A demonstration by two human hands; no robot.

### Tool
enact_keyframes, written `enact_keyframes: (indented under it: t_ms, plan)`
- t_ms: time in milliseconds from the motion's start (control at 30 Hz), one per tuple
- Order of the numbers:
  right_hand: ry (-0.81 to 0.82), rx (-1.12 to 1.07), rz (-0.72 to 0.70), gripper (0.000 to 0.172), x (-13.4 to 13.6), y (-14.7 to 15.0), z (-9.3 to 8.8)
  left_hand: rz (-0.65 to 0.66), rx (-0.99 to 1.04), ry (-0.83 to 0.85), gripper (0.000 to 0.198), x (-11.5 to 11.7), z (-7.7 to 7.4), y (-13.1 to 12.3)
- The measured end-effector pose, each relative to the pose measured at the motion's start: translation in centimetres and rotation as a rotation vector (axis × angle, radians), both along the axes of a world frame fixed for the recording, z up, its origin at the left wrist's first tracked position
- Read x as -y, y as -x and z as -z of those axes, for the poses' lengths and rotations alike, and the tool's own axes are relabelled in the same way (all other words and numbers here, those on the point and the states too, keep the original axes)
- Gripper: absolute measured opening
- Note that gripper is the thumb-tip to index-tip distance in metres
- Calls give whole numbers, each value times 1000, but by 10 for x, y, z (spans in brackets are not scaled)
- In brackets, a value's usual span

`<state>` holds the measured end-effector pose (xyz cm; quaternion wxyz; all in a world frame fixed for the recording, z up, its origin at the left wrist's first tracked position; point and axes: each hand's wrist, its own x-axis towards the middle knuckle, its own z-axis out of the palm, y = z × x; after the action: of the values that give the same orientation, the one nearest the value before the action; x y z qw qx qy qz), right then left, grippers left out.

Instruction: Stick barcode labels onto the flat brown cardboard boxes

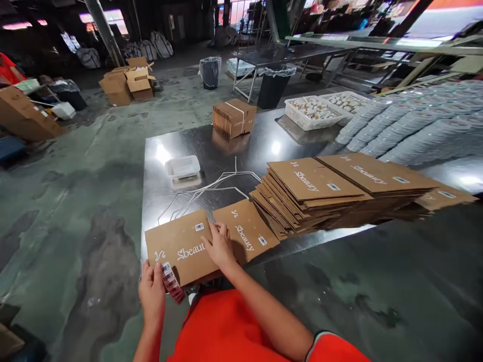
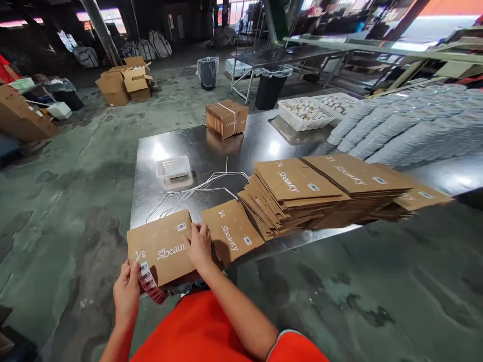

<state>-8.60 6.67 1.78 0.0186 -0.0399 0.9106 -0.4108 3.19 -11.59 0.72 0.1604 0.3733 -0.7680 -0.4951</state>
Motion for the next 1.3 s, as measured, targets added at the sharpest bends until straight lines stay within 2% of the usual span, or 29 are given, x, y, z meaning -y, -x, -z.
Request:
enact_keyframes:
  t_ms: [67,167,200,267,333,400,467,533,633,800,900,967,1000,1033,1100,1167,1200,1233,1300]
  plan:
    - [226,41,-20,39,-5,-1,-15,-4,-37,68,38,-10,-15,-5]
    - [688,114,-74,52,-25,2,-28,42,-188,187,30,-31,-53,-9]
    - [801,81,-26,58,-35,4,-27,67,-249,211,29,-37,-65,-10]
    - [885,-50,205,65,-59,7,-13,96,-334,218,28,-48,-80,-8]
    - [788,-115,488,67,-84,6,16,148,-350,145,25,-54,-84,-5]
    - [590,-29,632,68,-105,2,54,212,-300,41,25,-57,-78,-2]
    - [389,98,640,64,-120,-3,87,255,-232,-17,26,-59,-72,-1]
    - [232,174,610,58,-128,-8,109,276,-191,-27,29,-61,-69,0]
    - [162,175,576,52,-134,-6,118,324,-172,-34,33,-62,-70,1]
    - [190,254,490,51,-149,1,113,333,-163,-43,33,-65,-72,2]
    - [-26,379,467,51,-154,-1,104,332,-168,-70,33,-68,-72,1]
    - [-194,372,470,49,-148,-3,88,334,-173,-83,35,-71,-73,1]
    - [-212,329,460,45,-140,-5,76,335,-182,-79,36,-72,-74,2]
    - [-158,273,431,40,-129,-7,61,336,-194,-66,36,-74,-74,3]
    - [137,166,255,31,-100,-15,26,329,-225,-27,34,-77,-74,5]
    - [529,163,-59,30,-66,-27,-10,315,-251,-3,31,-79,-72,7]
    - [665,239,-254,32,-50,-34,-26,305,-256,-2,31,-80,-71,8]
    - [751,305,-354,34,-36,-41,-40,296,-257,-7,30,-80,-69,8]
    - [814,379,-414,26,-16,-53,-58,284,-259,-41,30,-80,-68,7]
